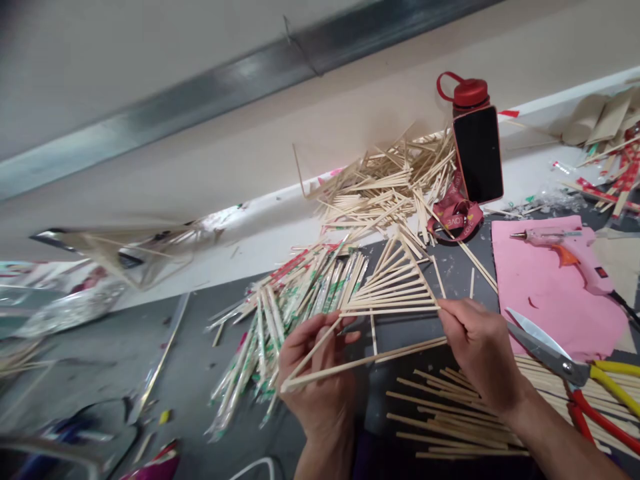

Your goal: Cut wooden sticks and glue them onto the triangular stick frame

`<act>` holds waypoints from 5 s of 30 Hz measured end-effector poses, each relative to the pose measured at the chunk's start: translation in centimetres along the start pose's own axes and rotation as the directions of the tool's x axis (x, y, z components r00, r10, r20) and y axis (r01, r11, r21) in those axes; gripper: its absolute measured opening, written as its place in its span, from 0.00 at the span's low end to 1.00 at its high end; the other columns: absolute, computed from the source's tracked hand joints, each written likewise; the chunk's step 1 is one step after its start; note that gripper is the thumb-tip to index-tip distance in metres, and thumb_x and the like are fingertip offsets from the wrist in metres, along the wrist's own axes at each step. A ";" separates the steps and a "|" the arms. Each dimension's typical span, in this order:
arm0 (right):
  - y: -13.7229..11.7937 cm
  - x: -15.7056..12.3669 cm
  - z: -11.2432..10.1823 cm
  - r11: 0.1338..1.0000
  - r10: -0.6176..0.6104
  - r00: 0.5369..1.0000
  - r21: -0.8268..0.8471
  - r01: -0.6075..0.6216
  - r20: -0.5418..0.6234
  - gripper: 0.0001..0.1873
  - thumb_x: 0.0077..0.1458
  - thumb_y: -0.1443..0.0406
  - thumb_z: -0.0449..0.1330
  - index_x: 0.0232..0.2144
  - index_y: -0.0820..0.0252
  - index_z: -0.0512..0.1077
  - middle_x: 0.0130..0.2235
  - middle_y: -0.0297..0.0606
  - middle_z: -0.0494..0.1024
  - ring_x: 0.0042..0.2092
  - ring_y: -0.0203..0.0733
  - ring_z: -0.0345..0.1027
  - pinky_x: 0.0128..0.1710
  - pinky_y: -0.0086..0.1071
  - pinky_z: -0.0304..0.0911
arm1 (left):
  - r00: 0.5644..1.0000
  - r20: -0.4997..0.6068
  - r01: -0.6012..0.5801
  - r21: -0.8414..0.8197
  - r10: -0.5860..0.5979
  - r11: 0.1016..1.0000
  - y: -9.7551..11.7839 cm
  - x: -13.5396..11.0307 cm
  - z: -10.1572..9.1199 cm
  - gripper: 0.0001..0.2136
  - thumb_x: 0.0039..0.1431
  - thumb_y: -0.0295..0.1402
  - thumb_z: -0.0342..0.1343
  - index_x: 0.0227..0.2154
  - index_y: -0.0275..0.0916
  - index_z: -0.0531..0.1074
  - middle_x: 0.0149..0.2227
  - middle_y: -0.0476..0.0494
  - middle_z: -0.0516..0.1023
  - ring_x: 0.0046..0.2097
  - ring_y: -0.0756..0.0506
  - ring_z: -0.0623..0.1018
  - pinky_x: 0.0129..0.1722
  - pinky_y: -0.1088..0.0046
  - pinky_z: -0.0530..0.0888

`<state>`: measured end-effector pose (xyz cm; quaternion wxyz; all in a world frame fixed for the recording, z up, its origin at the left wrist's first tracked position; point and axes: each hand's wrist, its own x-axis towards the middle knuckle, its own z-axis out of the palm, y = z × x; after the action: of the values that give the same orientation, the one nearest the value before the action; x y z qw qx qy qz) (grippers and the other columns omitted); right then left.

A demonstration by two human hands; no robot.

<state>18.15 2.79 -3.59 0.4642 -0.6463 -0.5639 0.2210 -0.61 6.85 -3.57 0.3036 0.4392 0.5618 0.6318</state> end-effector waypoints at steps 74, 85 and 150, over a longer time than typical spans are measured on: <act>0.7 -0.5 0.3 0.982 0.096 0.988 0.149 -0.114 0.123 0.07 0.59 0.68 0.58 0.31 0.58 0.75 0.25 0.30 0.77 0.24 0.31 0.69 0.26 0.24 0.61 | 0.998 -0.057 -0.007 -0.110 0.000 0.994 -0.2 1.0 0.6 0.05 0.49 0.29 0.65 0.31 0.39 0.77 0.28 0.52 0.82 0.27 0.50 0.80 0.21 0.82 0.76; 0.6 -0.4 0.1 0.984 0.082 0.987 0.148 -0.103 0.138 0.09 0.59 0.70 0.56 0.30 0.59 0.75 0.25 0.30 0.76 0.26 0.32 0.68 0.30 0.25 0.61 | 0.999 -0.050 -0.005 -0.106 0.000 0.994 -0.6 0.9 0.1 0.07 0.49 0.29 0.64 0.33 0.39 0.76 0.30 0.51 0.81 0.29 0.50 0.80 0.22 0.80 0.76; 1.3 -0.3 -0.3 0.984 0.132 0.986 0.105 -0.143 0.103 0.11 0.58 0.62 0.57 0.31 0.59 0.78 0.22 0.32 0.74 0.25 0.37 0.69 0.28 0.29 0.63 | 0.999 0.041 0.008 -0.193 0.000 0.981 -1.5 0.8 0.6 0.11 0.54 0.38 0.63 0.36 0.37 0.72 0.32 0.46 0.79 0.31 0.48 0.81 0.25 0.78 0.77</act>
<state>18.99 2.44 -4.62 0.4559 -0.6451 -0.5262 0.3148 -0.53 8.08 -4.93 0.3576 0.4192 0.4924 0.6738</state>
